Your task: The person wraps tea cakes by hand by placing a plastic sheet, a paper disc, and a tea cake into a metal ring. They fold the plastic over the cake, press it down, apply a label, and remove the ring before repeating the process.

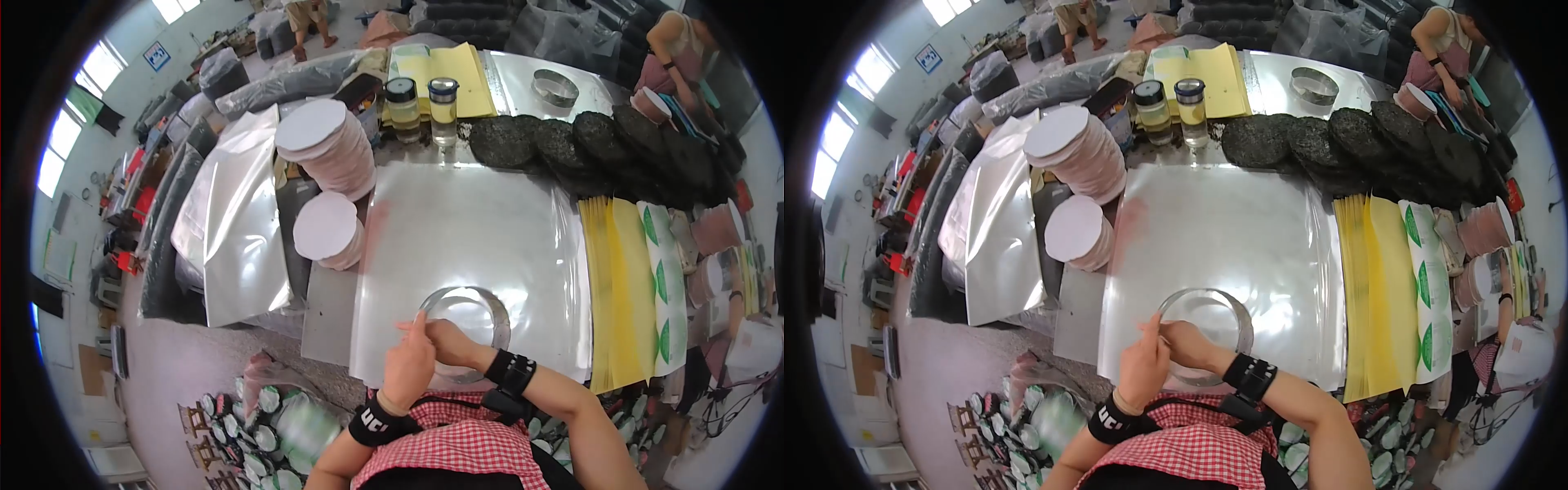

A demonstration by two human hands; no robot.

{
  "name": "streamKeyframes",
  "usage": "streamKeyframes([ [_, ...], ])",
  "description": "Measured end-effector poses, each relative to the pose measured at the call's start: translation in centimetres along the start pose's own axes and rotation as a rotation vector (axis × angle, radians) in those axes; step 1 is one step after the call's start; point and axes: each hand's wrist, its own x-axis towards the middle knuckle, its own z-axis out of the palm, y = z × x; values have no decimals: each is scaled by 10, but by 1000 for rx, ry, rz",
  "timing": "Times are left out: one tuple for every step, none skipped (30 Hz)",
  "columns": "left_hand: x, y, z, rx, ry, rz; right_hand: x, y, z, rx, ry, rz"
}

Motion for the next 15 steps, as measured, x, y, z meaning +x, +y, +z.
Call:
streamKeyframes([
  [-5, -9, 1, -90, -8, -82, 0, -11, -5, -267, -65, 123],
  [-9, -20, 3, -85, -6, -77, -6, -10, -12, -266, -60, 119],
  [-13, -33, 8, -333, -82, -182, -20, -6, -22, -354, 8, -6],
  [-14, -52, 14, -579, -162, -282, -33, -2, -33, -445, 84, -129],
  [-21, -85, 29, -729, -136, -189, -45, -2, -43, -450, 103, -125],
  [-19, -88, 6, -603, -157, -113, -61, -6, -51, -550, 213, -176],
  [-14, -102, -15, -378, -135, 128, -77, -8, -55, -649, 314, -226],
  [-8, -111, -31, -148, -105, 367, -93, -8, -58, -654, 321, -224],
  [-2, -112, -38, -146, -104, 377, -108, -6, -56, -578, 386, -141],
  [1, -111, -42, -65, -264, 394, -119, -4, -50, -496, 448, -57],
  [3, -112, -45, 18, -429, 410, -124, 0, -42, -457, 419, -9],
  [5, -116, -43, 20, -441, 421, -128, 8, -34, -454, 431, 1],
  [9, -122, -39, -4, -449, 459, -127, 13, -29, -485, 398, -49],
  [14, -127, -35, -28, -455, 497, -128, 17, -27, -518, 364, -101],
  [12, -133, -33, -30, -464, 503, -137, 17, -23, -517, 371, -92],
])
